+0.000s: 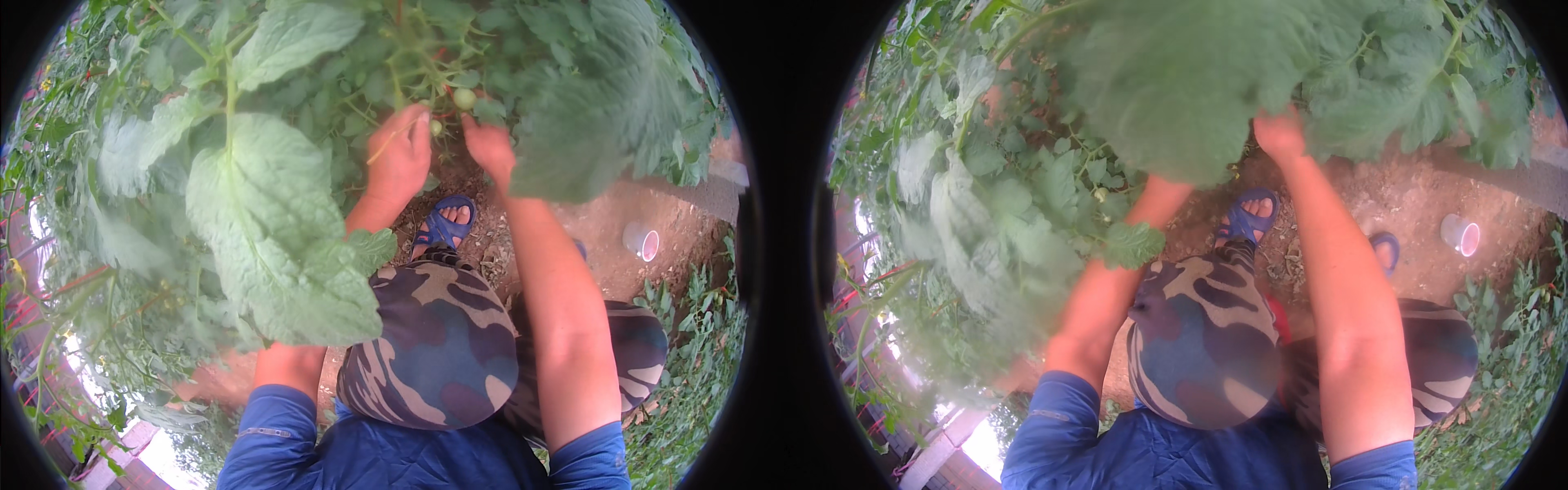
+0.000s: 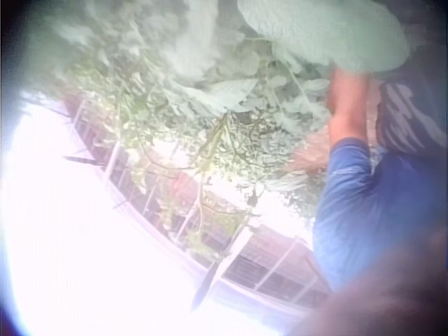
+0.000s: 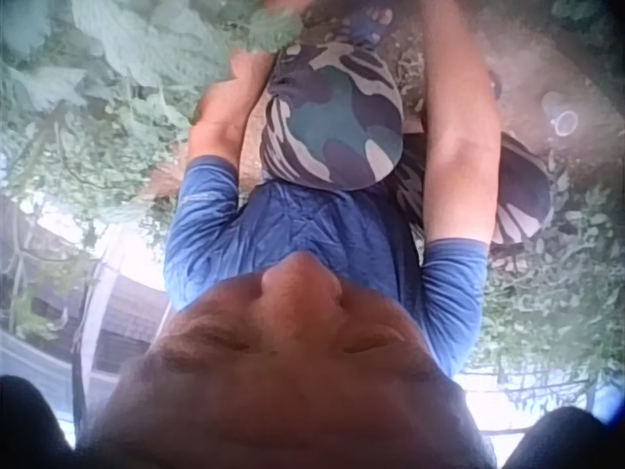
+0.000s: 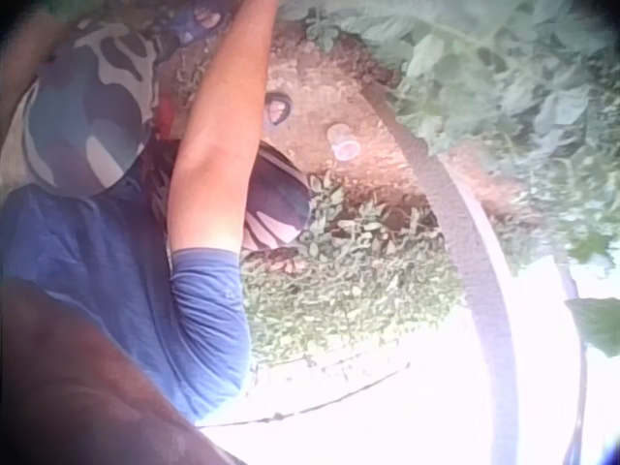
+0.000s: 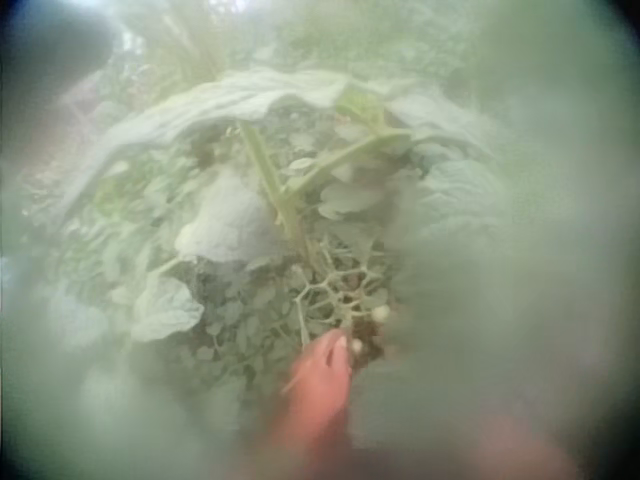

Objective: The person manually pollinates tomato flowers in a greenhouse using a small stick dipped in a red liquid. They move between plants, dip the stick, and touch the flowers repeatedly.

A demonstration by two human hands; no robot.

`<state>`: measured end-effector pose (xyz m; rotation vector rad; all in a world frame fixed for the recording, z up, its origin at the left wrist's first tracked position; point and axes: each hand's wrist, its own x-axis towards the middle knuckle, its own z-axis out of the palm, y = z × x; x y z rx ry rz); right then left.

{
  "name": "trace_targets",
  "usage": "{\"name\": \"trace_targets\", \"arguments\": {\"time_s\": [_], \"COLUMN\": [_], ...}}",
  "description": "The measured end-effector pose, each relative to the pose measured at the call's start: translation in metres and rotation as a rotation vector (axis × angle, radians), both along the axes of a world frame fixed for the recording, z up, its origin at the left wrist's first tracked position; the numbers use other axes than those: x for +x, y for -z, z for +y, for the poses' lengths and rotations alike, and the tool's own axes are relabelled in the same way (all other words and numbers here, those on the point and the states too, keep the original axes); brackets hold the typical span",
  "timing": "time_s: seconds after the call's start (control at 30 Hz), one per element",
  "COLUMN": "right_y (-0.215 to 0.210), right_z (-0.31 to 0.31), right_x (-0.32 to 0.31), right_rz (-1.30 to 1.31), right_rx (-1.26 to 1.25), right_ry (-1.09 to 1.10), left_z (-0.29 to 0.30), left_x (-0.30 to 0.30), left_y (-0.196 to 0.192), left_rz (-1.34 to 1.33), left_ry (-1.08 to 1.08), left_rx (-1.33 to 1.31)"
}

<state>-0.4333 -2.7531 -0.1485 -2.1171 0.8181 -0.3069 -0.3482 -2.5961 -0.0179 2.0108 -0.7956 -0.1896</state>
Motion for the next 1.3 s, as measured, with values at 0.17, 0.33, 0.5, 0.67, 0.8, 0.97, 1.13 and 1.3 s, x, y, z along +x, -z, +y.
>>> {"name": "trace_targets", "arguments": {"time_s": [0.17, 0.33, 0.5, 0.67, 0.8, 0.97, 1.13, 1.3], "right_y": [-0.041, -0.048, -0.072, -0.028, -0.055, -0.286, -0.415, -0.401], "right_z": [0.002, 0.001, 0.002, -0.023, -0.035, -0.001, 0.077, 0.153], "right_x": [0.002, 0.000, 0.008, -0.022, -0.040, -0.011, 0.004, 0.001], "right_rz": [0.041, 0.097, 0.288, 0.051, 0.126, 0.428, 0.357, 0.165], "right_rx": [0.113, 0.056, 0.089, 0.134, -0.018, 0.252, 0.372, 0.165], "right_ry": [0.036, -0.012, -0.170, -0.141, -0.342, -0.675, -0.891, -1.357], "left_z": [0.010, 0.043, 0.114, 0.187, 0.229, 0.277, 0.325, 0.341], "left_x": [-0.013, -0.024, -0.052, -0.074, -0.097, -0.095, -0.105, -0.126], "left_y": [-0.037, -0.088, -0.136, -0.187, -0.218, -0.251, -0.266, -0.250], "left_rz": [-0.015, 0.290, 0.384, 0.238, 0.169, 0.097, 0.170, 0.213], "left_ry": [0.014, 0.043, 0.006, 0.111, 0.012, 0.179, 0.217, -0.041], "left_rx": [0.116, 0.089, -0.054, -0.081, -0.072, 0.111, 0.227, 0.312]}}
